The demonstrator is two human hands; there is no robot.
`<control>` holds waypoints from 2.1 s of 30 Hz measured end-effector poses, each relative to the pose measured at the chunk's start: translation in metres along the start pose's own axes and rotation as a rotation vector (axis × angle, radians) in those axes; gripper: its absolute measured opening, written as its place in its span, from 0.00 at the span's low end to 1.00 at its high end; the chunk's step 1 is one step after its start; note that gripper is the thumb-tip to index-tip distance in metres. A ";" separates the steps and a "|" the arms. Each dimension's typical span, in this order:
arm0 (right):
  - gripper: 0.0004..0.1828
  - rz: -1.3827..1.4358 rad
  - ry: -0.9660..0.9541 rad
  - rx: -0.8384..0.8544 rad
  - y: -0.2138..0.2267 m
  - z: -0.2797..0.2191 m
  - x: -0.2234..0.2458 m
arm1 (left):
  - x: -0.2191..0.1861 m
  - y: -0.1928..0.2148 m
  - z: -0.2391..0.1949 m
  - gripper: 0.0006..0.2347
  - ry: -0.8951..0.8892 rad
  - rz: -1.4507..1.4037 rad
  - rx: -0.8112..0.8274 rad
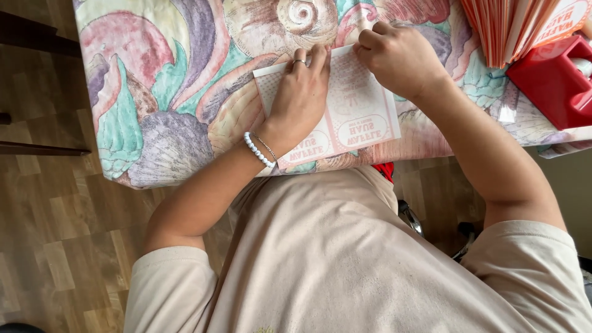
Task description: Folding flat paper sheets into bags and stacking them on a table.
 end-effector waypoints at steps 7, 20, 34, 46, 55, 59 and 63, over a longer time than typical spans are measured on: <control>0.16 -0.063 0.037 0.062 -0.001 0.003 0.000 | -0.002 0.004 -0.001 0.25 -0.020 0.067 -0.099; 0.20 -0.102 0.062 0.031 0.006 0.008 0.002 | 0.000 -0.001 0.009 0.19 0.025 -0.023 -0.174; 0.12 0.053 -0.135 -0.022 0.002 -0.046 -0.052 | 0.001 -0.002 0.008 0.21 0.025 -0.011 -0.156; 0.28 0.690 -0.574 -0.263 0.071 -0.067 -0.038 | 0.020 -0.040 0.064 0.10 0.085 -0.448 -0.038; 0.19 0.880 -0.937 -0.458 0.072 -0.103 0.011 | 0.033 -0.032 0.065 0.10 0.165 -0.773 0.211; 0.26 1.136 -1.115 -0.744 0.063 -0.115 0.021 | 0.059 0.036 0.049 0.06 0.154 -1.266 -0.223; 0.31 1.321 -0.977 -0.752 0.073 -0.075 0.029 | 0.073 0.092 0.013 0.03 0.218 -1.456 -0.398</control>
Point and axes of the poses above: each hand's wrist, its own z-axis towards the middle knuckle, its own y-axis out of the back of the hand, x = y × z, the point moved 4 cm from there along z, towards the middle knuckle, and after that the axes turned 10 degrees about -x, right-handed, at the moved point
